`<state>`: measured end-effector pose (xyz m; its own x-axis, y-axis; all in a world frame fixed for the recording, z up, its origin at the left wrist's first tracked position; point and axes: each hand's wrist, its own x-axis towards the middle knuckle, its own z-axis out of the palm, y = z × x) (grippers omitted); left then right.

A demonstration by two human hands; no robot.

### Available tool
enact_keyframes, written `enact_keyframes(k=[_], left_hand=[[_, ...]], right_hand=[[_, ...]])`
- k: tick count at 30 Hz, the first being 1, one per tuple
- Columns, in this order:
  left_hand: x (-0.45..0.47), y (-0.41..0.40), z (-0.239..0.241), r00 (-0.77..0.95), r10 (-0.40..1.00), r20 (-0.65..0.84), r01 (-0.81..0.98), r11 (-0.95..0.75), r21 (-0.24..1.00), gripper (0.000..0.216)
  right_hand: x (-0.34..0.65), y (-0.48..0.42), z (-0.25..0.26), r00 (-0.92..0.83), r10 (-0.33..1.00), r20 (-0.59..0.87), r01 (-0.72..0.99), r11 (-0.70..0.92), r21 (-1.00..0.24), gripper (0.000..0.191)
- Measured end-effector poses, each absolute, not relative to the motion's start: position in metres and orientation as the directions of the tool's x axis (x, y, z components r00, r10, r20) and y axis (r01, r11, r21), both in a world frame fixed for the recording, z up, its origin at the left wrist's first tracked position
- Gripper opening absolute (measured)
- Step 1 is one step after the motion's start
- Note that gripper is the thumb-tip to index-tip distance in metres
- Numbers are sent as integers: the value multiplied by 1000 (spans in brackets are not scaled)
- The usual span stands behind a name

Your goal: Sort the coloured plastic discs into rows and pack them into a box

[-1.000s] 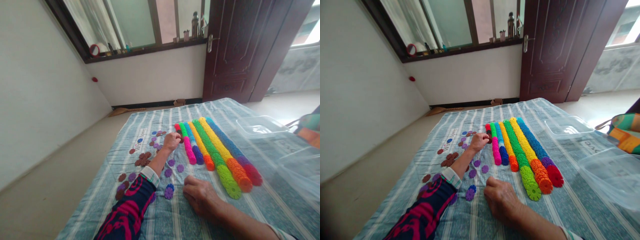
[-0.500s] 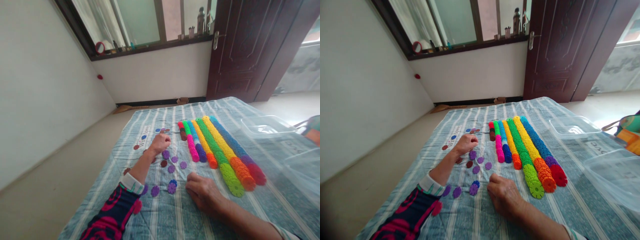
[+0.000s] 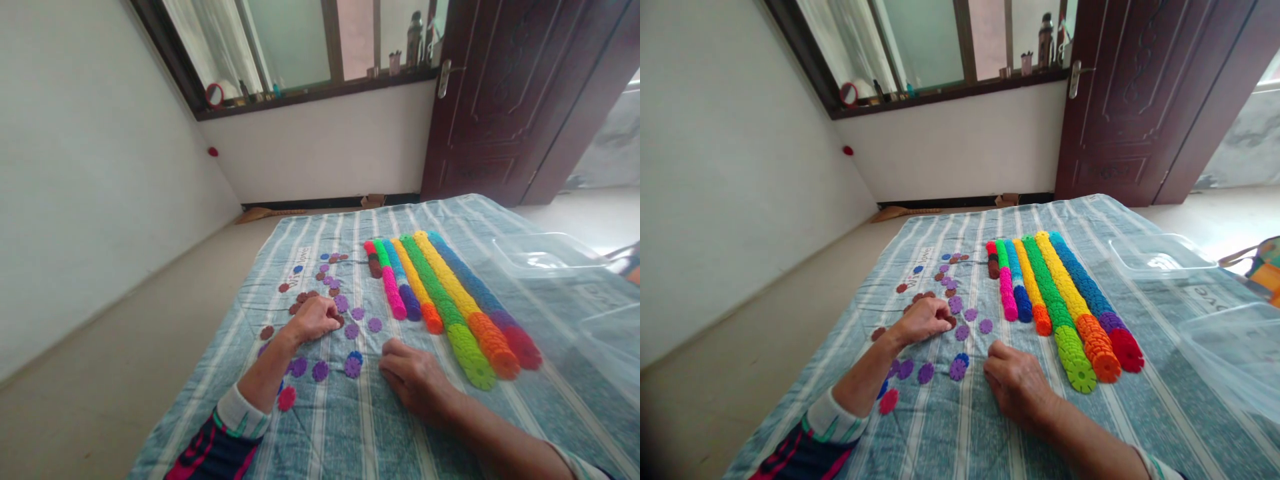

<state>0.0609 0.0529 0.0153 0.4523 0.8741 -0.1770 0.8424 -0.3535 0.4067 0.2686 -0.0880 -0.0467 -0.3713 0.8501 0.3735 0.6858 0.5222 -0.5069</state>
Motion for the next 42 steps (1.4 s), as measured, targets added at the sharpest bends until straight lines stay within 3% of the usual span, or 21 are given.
enact_keyframes(k=[8,12,15,19,33,42], left_hand=[[57,66,20,477,863,-168,661,-226,715,10],[86,87,19,459,888,-11,557,-278,783,11],[120,106,11,447,884,138,541,-390,745,10],[154,125,-4,425,879,217,533,-437,724,6],[174,143,-27,458,847,270,687,-530,498,15],[170,138,-25,408,859,308,716,-511,475,18]], right_hand=[[267,-88,-44,-359,852,381,683,518,-515,29],[267,-87,-45,-353,856,379,685,512,-519,28],[266,-87,-47,-348,856,382,684,511,-520,28],[266,-86,-49,-352,850,392,674,521,-525,28],[267,-86,-47,-347,852,393,672,518,-529,26],[267,-86,-48,-354,849,394,677,523,-518,24]])
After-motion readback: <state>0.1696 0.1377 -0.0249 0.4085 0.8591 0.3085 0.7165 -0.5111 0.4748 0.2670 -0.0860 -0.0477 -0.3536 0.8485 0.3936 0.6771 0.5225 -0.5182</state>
